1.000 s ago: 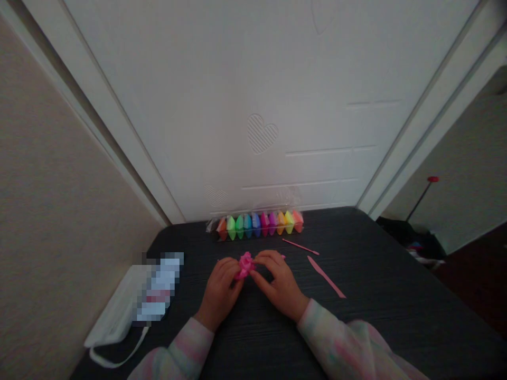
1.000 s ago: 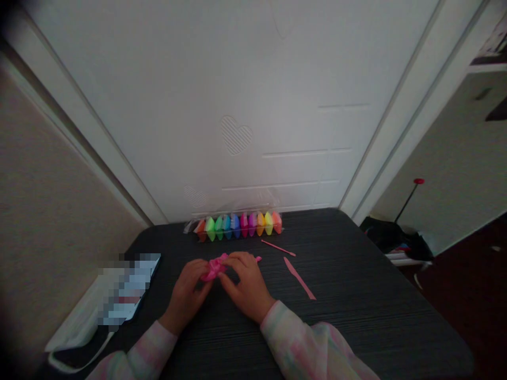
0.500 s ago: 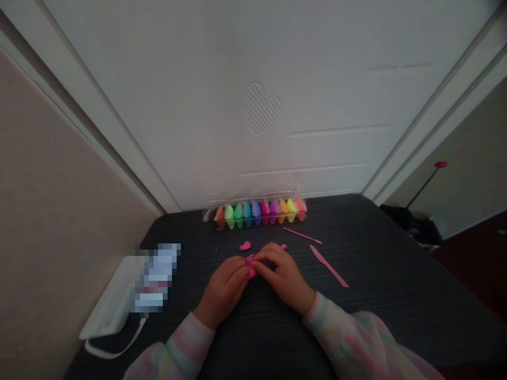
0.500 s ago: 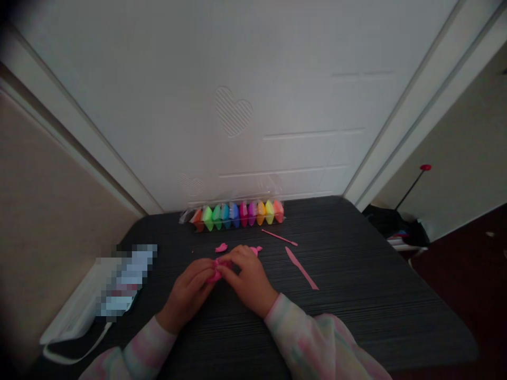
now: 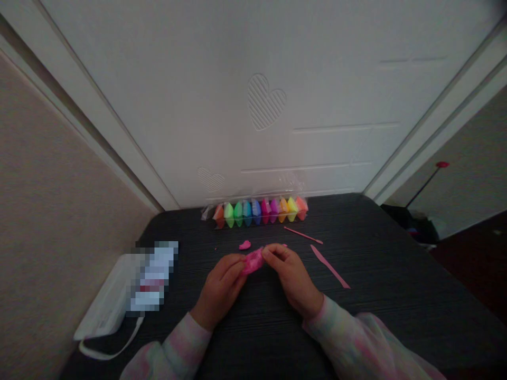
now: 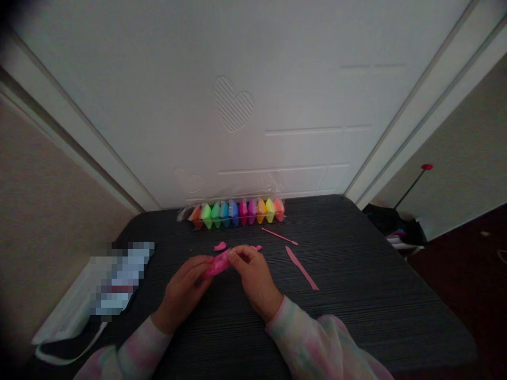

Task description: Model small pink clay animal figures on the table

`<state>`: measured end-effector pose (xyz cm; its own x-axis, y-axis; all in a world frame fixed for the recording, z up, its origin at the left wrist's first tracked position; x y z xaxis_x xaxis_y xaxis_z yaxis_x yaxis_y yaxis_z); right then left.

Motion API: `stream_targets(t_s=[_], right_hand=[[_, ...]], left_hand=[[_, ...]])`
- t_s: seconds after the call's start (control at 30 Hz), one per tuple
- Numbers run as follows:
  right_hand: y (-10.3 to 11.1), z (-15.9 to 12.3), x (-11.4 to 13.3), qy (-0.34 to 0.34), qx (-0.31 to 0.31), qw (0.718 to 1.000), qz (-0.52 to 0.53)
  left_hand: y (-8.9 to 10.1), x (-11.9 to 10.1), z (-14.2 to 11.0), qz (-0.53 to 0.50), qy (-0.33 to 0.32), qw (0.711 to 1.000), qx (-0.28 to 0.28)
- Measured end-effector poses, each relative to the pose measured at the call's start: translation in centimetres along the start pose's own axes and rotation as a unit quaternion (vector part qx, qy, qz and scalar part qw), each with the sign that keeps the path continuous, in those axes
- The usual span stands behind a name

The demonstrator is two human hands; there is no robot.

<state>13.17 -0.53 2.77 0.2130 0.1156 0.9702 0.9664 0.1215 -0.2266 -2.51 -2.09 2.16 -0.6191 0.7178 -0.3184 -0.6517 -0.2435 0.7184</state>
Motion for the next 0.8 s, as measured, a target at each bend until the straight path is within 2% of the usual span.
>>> stream_targets(t_s=[0.07, 0.13, 0.2, 0.27, 0.33, 0.4, 0.53, 0.7, 0.8], right_hand=[[0.0, 0.1, -0.1, -0.01, -0.005, 1.0, 0.013], [0.0, 0.3, -0.1, -0.017, -0.01, 1.0, 0.02], [0.0, 0.4, 0.0, -0.018, -0.018, 0.999, 0.022], [0.0, 0.4, 0.1, -0.013, -0.025, 0.999, 0.018], [0.0, 0.3, 0.1, -0.006, -0.025, 1.0, 0.011], [-0.1, 0.2, 0.0, 0.002, -0.017, 1.0, 0.001], [-0.3, -0.1, -0.3, 0.016, 0.007, 0.999, -0.044], [-0.4, -0.2, -0.2, 0.01, 0.017, 0.996, -0.085], [-0.4, -0.1, 0.1, 0.0, 0.017, 0.997, -0.08]], left_hand=[[-0.1, 0.3, -0.1, -0.033, 0.062, 0.998, -0.006], [-0.2, 0.7, 0.0, -0.102, 0.172, 0.98, -0.012], [-0.3, 1.0, 0.2, -0.204, 0.283, 0.937, 0.003], [-0.4, 0.8, 0.5, -0.299, 0.348, 0.888, 0.039], [-0.3, 0.5, 0.9, -0.35, 0.375, 0.856, 0.067], [-0.2, 0.4, 1.1, -0.367, 0.39, 0.842, 0.069], [-0.1, 0.4, 1.0, -0.383, 0.411, 0.825, 0.062], [-0.3, 0.5, 0.9, -0.38, 0.442, 0.807, 0.097], [-0.3, 0.6, 1.2, -0.379, 0.445, 0.806, 0.098]])
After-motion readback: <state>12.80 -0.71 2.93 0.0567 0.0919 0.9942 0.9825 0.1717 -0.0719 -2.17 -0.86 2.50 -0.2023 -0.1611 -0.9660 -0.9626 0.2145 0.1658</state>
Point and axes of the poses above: each hand's wrist, its own z-axis towards the middle knuckle, its own y-axis out of the back of the hand, x = y × z, the point moved 2 cm from there along z, towards the middle knuckle, and after that the axes turned 5 degrees about x, right-handed, at the moved point
